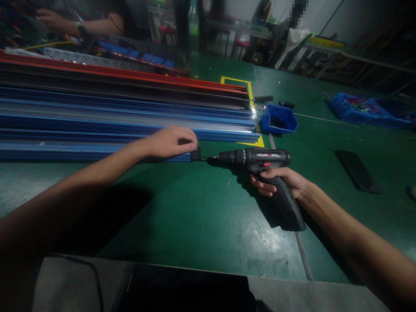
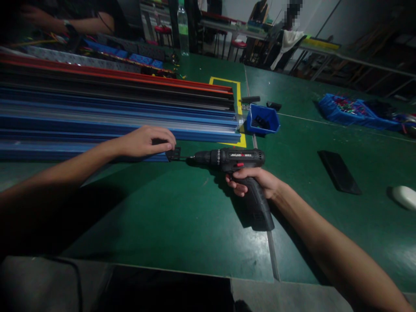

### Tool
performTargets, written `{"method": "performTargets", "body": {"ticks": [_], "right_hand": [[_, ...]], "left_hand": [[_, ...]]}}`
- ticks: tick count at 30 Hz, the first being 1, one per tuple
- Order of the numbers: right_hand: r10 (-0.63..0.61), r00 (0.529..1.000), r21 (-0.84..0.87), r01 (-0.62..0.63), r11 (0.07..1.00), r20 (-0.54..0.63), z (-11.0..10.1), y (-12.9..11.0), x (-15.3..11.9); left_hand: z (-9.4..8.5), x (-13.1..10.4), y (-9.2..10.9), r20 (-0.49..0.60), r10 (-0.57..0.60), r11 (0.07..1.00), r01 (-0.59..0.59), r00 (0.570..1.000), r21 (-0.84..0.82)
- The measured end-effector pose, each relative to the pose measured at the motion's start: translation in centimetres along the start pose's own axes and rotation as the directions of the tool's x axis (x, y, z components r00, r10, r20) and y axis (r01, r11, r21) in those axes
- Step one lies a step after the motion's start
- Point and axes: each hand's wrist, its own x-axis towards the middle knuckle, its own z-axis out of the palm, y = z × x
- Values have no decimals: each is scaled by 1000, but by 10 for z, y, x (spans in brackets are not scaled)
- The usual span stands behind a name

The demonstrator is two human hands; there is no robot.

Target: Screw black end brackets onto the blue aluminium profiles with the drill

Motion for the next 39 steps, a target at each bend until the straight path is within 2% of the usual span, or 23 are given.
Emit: {"method": "performTargets", "body": {"ticks": [18, 39], "right_hand": [[-5, 999, 8, 5, 1000, -32, 2, 0, -1], [-2, 1000, 4, 2, 1000, -9, 0, 0, 1]], "left_hand": [[0, 0, 1, -13, -6, 1000, 6, 1000, -5], [-1, 0, 0, -12, -23, 1000, 23, 1000, 3]]}}
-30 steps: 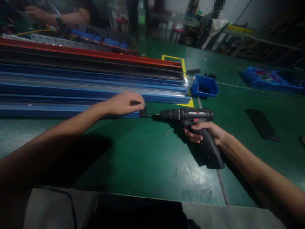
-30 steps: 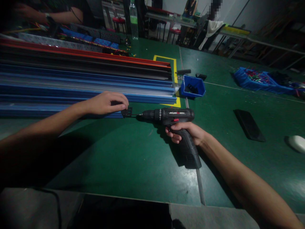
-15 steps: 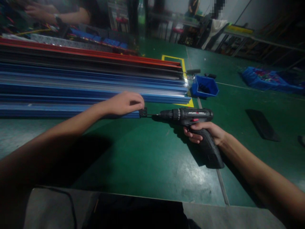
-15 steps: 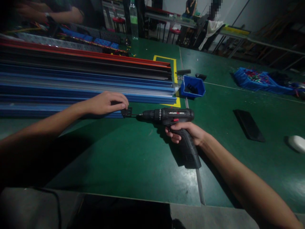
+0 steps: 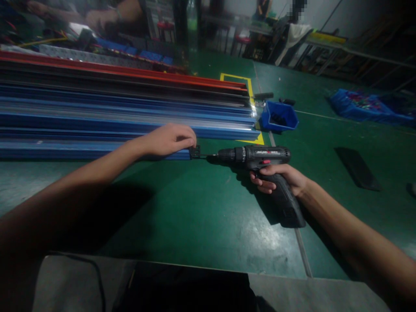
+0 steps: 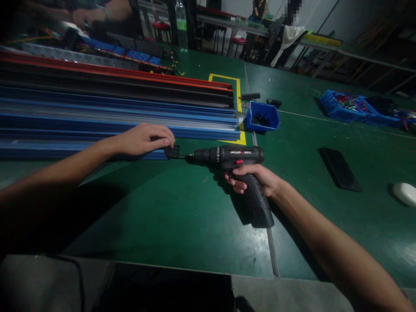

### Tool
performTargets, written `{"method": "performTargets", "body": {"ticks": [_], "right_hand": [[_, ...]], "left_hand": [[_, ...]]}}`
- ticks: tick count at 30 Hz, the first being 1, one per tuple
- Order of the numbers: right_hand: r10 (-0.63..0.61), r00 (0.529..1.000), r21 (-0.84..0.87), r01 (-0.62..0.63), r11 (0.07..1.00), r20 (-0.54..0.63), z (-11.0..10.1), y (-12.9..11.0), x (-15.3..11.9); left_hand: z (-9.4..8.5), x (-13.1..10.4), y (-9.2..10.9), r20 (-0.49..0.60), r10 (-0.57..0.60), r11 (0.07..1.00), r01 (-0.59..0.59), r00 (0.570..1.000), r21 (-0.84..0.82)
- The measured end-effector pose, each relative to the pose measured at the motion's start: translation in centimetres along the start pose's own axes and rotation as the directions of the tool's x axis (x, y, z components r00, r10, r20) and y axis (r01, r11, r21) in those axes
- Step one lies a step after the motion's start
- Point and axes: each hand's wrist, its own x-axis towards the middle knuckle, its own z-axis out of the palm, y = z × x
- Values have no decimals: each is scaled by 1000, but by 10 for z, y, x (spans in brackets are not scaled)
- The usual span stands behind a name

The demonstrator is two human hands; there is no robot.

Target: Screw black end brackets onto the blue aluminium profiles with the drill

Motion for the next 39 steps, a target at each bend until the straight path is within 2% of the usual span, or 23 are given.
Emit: {"method": "performTargets", "body": {"ticks": [39], "right_hand": [[14, 998, 31, -12, 999, -53, 3, -2, 0]], "left_hand": [[1, 0, -2, -18, 12, 1000, -12, 1000, 6]]}}
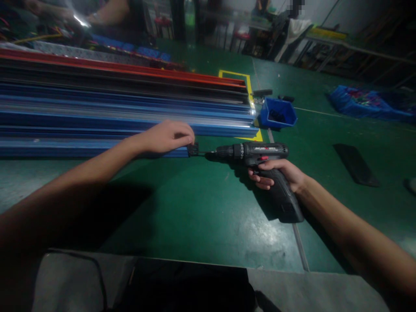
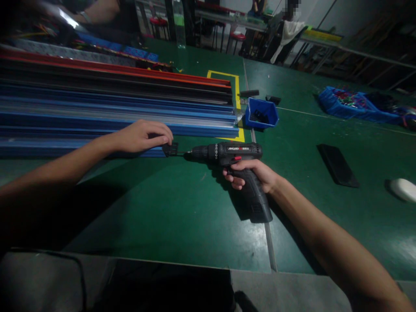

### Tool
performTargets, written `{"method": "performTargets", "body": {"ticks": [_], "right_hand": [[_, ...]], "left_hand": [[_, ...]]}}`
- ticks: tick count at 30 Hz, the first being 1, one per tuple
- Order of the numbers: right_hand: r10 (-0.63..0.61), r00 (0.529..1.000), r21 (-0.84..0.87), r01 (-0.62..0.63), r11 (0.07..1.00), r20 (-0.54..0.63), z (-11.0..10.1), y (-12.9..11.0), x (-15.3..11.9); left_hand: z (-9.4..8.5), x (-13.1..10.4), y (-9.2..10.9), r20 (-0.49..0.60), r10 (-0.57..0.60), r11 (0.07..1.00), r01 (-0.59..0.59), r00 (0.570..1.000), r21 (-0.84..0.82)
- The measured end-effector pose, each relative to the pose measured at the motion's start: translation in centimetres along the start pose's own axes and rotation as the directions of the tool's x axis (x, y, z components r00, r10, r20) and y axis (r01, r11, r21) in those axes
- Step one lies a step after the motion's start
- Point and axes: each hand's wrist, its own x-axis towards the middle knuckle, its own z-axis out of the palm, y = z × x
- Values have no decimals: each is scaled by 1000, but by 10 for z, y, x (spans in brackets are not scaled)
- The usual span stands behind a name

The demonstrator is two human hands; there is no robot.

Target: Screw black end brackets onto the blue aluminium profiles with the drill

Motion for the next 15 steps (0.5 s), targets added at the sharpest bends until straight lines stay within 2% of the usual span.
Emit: {"method": "performTargets", "body": {"ticks": [15], "right_hand": [[2, 1000, -1, -2, 1000, -4, -1, 0, 0]], "left_hand": [[-1, 0, 2, -1, -8, 1000, 8, 1000, -12]]}}
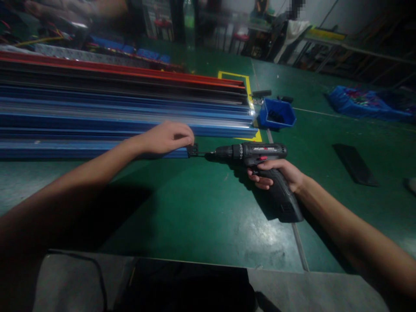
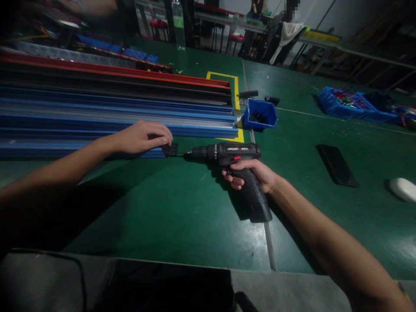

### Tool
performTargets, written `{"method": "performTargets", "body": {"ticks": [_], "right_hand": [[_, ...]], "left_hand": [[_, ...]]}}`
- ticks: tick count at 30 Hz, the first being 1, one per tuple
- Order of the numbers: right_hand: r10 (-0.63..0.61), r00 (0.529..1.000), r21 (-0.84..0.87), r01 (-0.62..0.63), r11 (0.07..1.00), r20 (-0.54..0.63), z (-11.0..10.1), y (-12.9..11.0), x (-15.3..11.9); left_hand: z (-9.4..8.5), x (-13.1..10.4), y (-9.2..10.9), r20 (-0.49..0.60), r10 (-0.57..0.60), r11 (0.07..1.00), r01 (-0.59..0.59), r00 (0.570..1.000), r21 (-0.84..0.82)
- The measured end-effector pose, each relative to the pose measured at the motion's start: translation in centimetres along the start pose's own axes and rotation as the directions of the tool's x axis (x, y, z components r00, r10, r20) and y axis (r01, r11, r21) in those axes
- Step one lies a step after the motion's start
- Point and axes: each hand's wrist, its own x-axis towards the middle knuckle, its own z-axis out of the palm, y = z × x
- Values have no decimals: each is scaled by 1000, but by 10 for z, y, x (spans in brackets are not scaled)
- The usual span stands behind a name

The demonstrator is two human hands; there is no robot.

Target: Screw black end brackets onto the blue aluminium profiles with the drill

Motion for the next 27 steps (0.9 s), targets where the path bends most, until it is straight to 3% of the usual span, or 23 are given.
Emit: {"method": "performTargets", "body": {"ticks": [27], "right_hand": [[3, 1000, 23, -4, 1000, 30, -2, 1, 0]], "left_hand": [[1, 0, -1, -2, 17, 1000, -17, 1000, 24]]}}
